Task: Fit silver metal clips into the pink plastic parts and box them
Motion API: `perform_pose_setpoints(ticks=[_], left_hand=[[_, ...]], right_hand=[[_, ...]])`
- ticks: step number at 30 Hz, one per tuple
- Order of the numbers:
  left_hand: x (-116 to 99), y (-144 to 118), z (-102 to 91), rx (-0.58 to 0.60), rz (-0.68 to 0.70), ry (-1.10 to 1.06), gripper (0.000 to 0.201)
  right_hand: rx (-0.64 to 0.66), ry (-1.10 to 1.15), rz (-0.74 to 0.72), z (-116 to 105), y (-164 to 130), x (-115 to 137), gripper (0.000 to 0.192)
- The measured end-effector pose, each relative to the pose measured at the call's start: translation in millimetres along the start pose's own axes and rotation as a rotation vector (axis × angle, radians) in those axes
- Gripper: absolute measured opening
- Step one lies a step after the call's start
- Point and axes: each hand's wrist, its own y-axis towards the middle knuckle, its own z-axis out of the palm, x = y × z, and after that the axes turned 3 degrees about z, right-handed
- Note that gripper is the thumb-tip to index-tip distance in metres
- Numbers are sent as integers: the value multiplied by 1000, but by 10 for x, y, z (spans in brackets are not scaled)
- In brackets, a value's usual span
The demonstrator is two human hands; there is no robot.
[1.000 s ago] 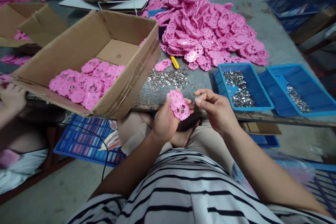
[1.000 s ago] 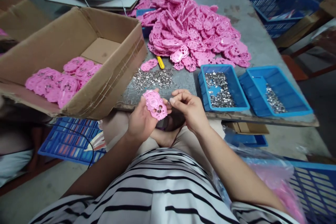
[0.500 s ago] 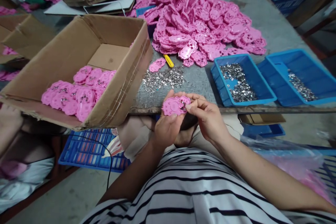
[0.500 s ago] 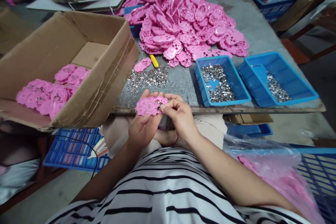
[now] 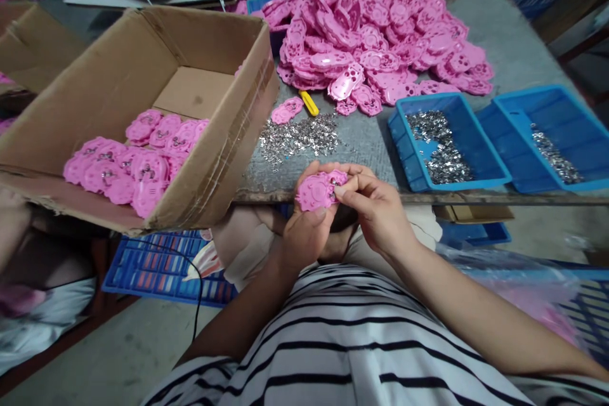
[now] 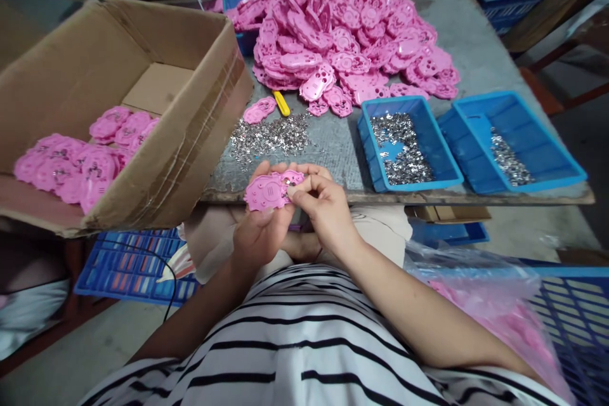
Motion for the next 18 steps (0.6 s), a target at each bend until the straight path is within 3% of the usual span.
perform_pose_setpoints(ticks=[5,12,15,18], left_hand=[[-1,-12,21,91,58,-116,54],[-37,-22,56,70,0,20,59],[-6,-13,54,80,69,-104,53],[-19,-8,69,102,36,-229,48]], right_hand=[[-16,7,-17,8,10,-4,17],[-10,9,-31,1,12,-18,17],[1,12,-21,-2,12,-19,17],[-8,-3,-42,4,7,-19,16]])
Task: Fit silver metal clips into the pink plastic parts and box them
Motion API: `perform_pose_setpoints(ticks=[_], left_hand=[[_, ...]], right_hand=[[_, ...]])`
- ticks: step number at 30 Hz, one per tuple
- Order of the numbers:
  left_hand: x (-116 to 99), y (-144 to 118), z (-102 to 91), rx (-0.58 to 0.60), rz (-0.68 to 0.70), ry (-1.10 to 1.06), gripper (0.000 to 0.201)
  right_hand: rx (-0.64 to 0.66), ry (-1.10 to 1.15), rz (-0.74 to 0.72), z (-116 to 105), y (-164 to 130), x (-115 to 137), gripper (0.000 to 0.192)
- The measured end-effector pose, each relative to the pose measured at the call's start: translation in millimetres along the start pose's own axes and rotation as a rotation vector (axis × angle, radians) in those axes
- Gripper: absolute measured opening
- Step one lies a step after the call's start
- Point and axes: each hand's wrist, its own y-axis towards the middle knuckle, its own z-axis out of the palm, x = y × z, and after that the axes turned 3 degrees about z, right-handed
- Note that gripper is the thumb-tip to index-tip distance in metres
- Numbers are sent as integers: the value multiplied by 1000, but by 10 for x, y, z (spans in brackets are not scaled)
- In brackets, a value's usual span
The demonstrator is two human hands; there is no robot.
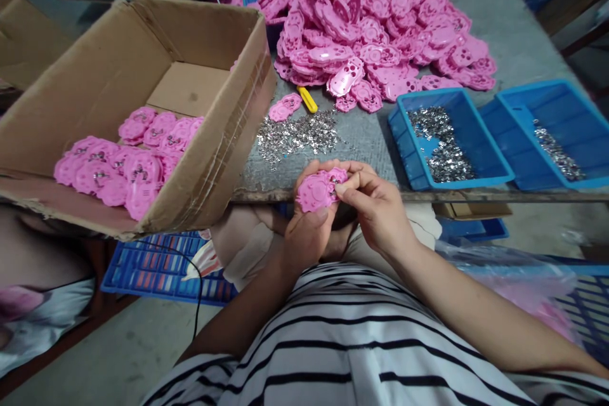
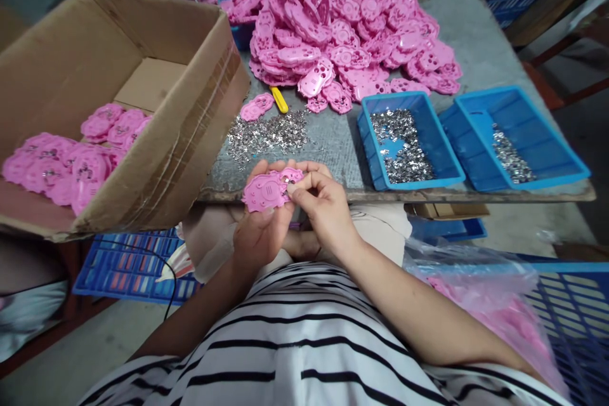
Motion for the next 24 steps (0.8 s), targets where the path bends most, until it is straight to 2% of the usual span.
perform_pose_setpoints(ticks=[5,11,24], left_hand=[[-61,-7,62,-56,-13,31,52],[-19,-18,59,-77,11,-1,55],[12,8,39,-51,79,-121,48]], right_hand=[[-23,5,-21,33,-13,-30,18],[-48,80,-21,84,-26,-71,18],[-115,166,19,188,-41,-62,18]])
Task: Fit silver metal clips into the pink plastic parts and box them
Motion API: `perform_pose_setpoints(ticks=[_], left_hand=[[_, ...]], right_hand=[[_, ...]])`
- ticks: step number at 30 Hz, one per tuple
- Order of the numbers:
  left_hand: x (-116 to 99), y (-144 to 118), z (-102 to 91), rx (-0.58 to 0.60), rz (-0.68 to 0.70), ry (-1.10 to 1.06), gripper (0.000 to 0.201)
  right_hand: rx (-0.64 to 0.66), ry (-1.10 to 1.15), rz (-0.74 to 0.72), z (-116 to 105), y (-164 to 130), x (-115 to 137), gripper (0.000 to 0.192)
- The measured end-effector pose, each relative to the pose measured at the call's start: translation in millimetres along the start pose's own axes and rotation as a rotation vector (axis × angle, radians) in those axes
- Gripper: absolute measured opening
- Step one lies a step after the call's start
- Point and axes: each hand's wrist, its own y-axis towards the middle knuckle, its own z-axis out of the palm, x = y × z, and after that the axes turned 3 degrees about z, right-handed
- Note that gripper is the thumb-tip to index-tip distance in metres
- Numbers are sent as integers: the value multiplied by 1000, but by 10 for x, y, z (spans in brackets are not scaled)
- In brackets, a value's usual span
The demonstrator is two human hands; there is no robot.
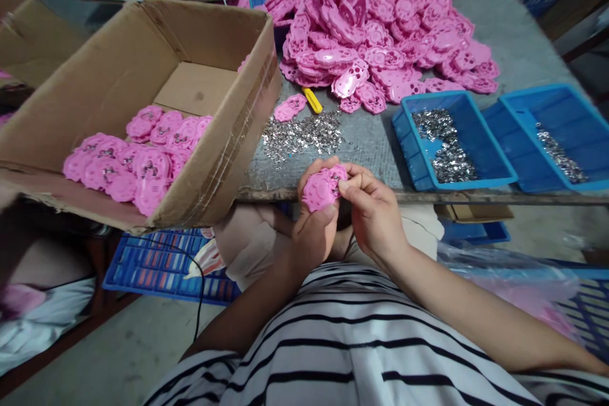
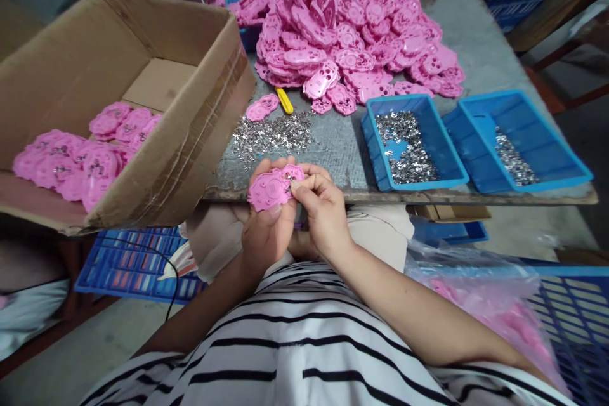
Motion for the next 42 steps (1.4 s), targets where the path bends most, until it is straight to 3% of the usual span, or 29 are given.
perform_pose_setpoints(ticks=[10,16,22,34,42], left_hand=[[37,-12,-13,19,21,-38,48],[18,-19,24,-47,0,92,54],[34,-41,-13,-43,0,143,61],[15,-24,32,-91,6,81,59],[29,-47,1,-38,40,-19,49]], right_hand=[[-24,53,37,26,-22,-9,18],[-22,48,18,51,-34,-34,18],[-18,70,42,63,-46,-39,18],[-39,168,96,107,-58,-38,19],[-18,253,137,117,-58,-31,20]])
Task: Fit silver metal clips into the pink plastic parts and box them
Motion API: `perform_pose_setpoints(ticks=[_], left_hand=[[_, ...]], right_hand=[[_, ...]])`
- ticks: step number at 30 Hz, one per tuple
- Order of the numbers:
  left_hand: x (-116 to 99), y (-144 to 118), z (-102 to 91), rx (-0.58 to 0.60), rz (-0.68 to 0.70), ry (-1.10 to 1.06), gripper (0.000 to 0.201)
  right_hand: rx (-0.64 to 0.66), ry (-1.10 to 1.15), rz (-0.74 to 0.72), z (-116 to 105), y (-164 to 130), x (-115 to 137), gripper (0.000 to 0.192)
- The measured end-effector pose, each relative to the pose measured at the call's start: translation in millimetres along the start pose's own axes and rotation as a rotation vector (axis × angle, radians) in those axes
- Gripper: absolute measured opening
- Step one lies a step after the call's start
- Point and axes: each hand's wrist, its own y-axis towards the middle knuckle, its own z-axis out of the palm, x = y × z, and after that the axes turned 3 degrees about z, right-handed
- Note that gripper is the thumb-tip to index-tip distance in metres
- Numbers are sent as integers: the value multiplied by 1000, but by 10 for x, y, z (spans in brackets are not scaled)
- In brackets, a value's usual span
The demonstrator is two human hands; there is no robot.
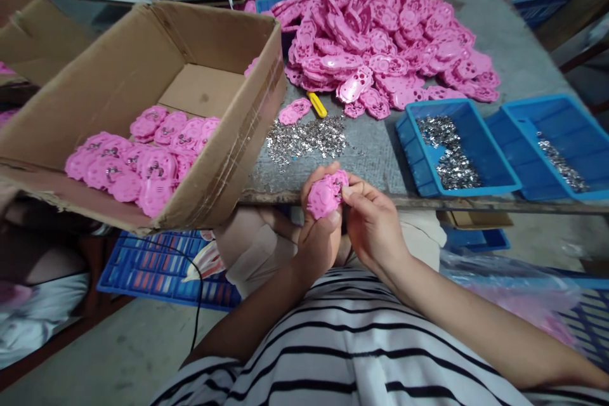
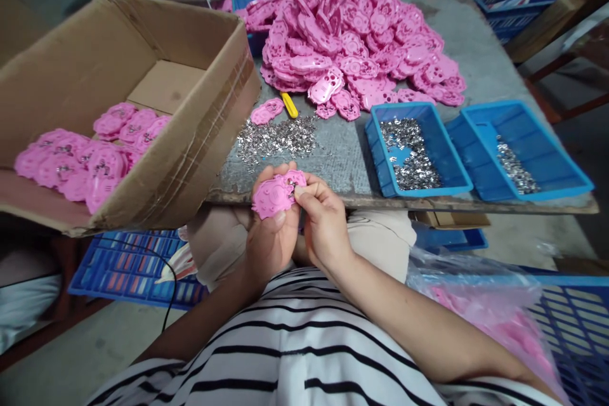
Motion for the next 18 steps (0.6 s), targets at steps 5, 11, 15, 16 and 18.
perform_pose_setpoints(ticks=[5,11,15,16,18], left_hand=[[-27,1,38,54,44,-28,45],[-38,-55,122,70,65,-16,46],[-9,-89,166,90,58,-10,50],[-5,-91,179,99,59,-6,52],[-4,-90,212,116,58,9,55]], right_hand=[[6,43,29,26,-27,74,22],[44,36,-10,-2,-91,166,21],[44,35,-23,-50,-132,195,22],[38,44,-24,-58,-138,202,23],[25,60,-33,-70,-147,219,24]])
